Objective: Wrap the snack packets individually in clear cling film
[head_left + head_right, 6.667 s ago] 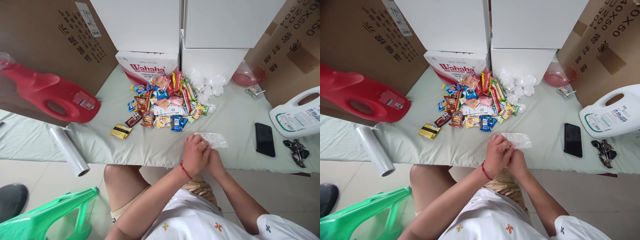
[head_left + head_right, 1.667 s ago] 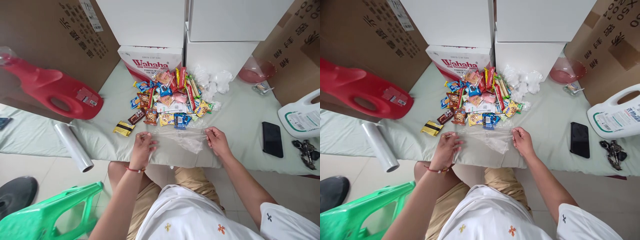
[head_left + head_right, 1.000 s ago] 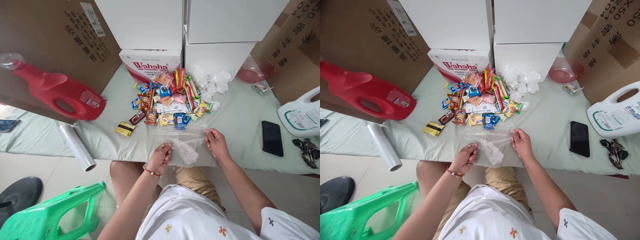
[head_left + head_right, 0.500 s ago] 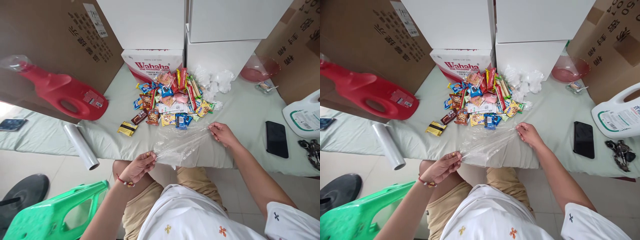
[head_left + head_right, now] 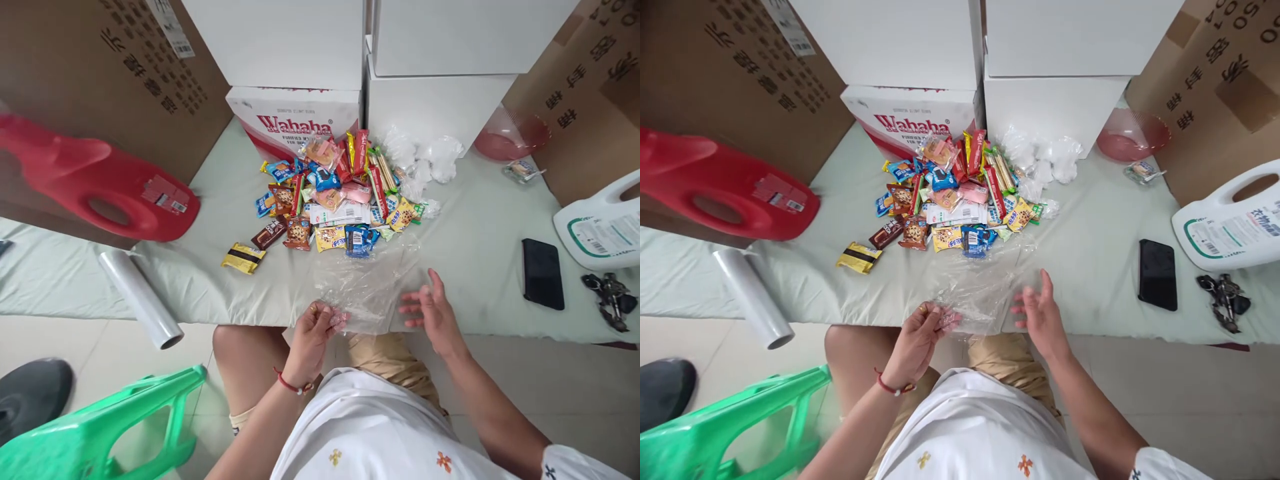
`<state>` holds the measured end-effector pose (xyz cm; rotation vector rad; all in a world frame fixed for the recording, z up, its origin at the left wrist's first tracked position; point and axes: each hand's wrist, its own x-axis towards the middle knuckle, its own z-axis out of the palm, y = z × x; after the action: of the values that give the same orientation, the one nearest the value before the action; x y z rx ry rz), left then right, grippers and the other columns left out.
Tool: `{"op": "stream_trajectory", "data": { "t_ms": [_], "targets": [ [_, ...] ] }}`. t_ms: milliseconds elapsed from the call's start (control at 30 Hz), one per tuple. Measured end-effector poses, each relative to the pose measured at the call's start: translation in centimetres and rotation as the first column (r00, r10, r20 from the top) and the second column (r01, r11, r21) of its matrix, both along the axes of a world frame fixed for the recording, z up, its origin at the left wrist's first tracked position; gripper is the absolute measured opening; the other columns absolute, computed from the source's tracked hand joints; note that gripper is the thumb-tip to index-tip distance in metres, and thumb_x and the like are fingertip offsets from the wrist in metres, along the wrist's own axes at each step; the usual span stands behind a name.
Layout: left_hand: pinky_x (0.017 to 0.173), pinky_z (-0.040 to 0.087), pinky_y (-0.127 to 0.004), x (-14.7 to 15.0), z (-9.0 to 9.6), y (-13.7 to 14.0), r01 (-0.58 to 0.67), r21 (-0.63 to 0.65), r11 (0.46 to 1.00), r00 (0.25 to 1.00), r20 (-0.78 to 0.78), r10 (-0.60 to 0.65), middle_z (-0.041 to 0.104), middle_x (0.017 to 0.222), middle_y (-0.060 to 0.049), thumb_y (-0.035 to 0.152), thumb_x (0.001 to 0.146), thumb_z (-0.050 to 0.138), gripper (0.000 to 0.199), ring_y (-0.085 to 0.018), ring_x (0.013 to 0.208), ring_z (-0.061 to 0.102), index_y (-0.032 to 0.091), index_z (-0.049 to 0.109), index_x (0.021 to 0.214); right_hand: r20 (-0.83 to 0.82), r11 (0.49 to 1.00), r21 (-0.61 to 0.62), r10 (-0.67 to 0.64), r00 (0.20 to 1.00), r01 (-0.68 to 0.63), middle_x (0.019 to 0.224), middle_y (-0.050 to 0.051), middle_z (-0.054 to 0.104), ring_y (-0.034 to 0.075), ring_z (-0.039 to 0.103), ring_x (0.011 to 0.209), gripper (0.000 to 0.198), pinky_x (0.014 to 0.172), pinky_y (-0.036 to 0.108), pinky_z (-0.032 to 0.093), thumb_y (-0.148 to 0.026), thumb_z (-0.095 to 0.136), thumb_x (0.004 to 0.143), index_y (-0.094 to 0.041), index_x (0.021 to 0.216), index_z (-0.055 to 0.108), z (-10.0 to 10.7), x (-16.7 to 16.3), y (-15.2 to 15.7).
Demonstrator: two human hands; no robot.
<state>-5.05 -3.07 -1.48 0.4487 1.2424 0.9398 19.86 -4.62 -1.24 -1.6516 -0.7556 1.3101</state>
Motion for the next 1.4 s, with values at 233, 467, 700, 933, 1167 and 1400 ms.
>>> {"op": "stream_trajectory", "data": {
  "t_ms": [233,467,700,933,1167,1400],
  "targets": [
    [0.071,0.057,-0.026,-1.5,0.1,0.9,0.004,-0.034,0.999,1.0,-0.025,-0.005,0.068,0.078,0.002,0.051,0.063,0.09,0.051,-0.015,0.075,0.072,0.019,0.054,0.081,-0.003,0.994,-0.028,0.108,0.994,-0.108,0.073,-0.006,0.06,0.015,0.061,0.06,0.084,0.052,0.027,0.056,-0.045,0.077,0.075,-0.023,0.147,0.039,-0.1,1.8,1.7],
    [0.062,0.053,-0.025,-3.3,0.5,2.1,0.09,-0.045,0.995,0.992,-0.086,-0.093,0.067,0.078,0.001,0.052,0.059,0.09,0.054,-0.013,0.063,0.068,0.018,0.054,0.079,0.008,0.961,-0.094,0.261,0.965,-0.259,0.074,-0.005,0.057,0.014,0.058,0.063,0.075,0.055,0.028,0.053,-0.049,0.078,0.078,-0.023,0.141,0.046,-0.1,7.5,-0.8],
    [0.053,0.042,-0.026,-4.6,0.1,2.4,0.389,0.028,0.921,0.75,-0.59,-0.299,0.057,0.064,0.002,0.044,0.075,0.075,0.029,-0.014,0.053,0.053,0.02,0.061,0.083,0.068,0.921,-0.196,0.354,0.933,-0.336,0.077,-0.004,0.055,0.015,0.056,0.062,0.072,0.053,0.03,0.05,-0.059,0.075,0.078,-0.021,0.134,0.051,0.1,10.4,-3.5],
    [0.084,0.049,-0.039,-1.1,5.9,1.8,0.563,0.467,0.681,0.181,-0.875,0.45,0.066,0.098,-0.01,0.016,0.092,0.053,0.014,-0.024,0.095,0.061,0.018,0.063,0.101,0.114,0.891,-0.187,0.439,0.891,-0.415,0.084,-0.003,0.055,0.014,0.056,0.065,0.066,0.061,0.031,0.051,-0.056,0.062,0.092,-0.026,0.146,0.04,-0.1,10.0,-3.9],
    [0.115,0.034,-0.051,3.1,1.3,6.9,0.979,0.056,0.196,0.029,-0.99,0.139,0.06,0.146,-0.011,0.03,0.103,0.045,0.037,-0.028,0.137,0.051,0.021,0.063,0.134,0.251,0.865,-0.173,0.502,0.828,-0.472,0.083,-0.003,0.054,0.015,0.055,0.062,0.06,0.062,0.032,0.051,-0.052,0.054,0.095,-0.026,0.147,0.038,0.4,10.7,-3.8],
    [0.121,0.016,-0.061,0.0,-2.3,-0.9,0.876,-0.092,0.474,-0.186,-0.97,0.155,0.037,0.163,-0.014,0.036,0.105,0.037,0.055,-0.03,0.149,0.038,0.023,0.036,0.158,0.56,0.805,-0.215,0.565,0.605,-0.553,0.085,0.001,0.065,0.019,0.063,0.068,0.049,0.068,0.033,0.051,-0.039,0.043,0.098,-0.023,0.145,0.041,-0.4,12.6,-2.5]
  ]
}}
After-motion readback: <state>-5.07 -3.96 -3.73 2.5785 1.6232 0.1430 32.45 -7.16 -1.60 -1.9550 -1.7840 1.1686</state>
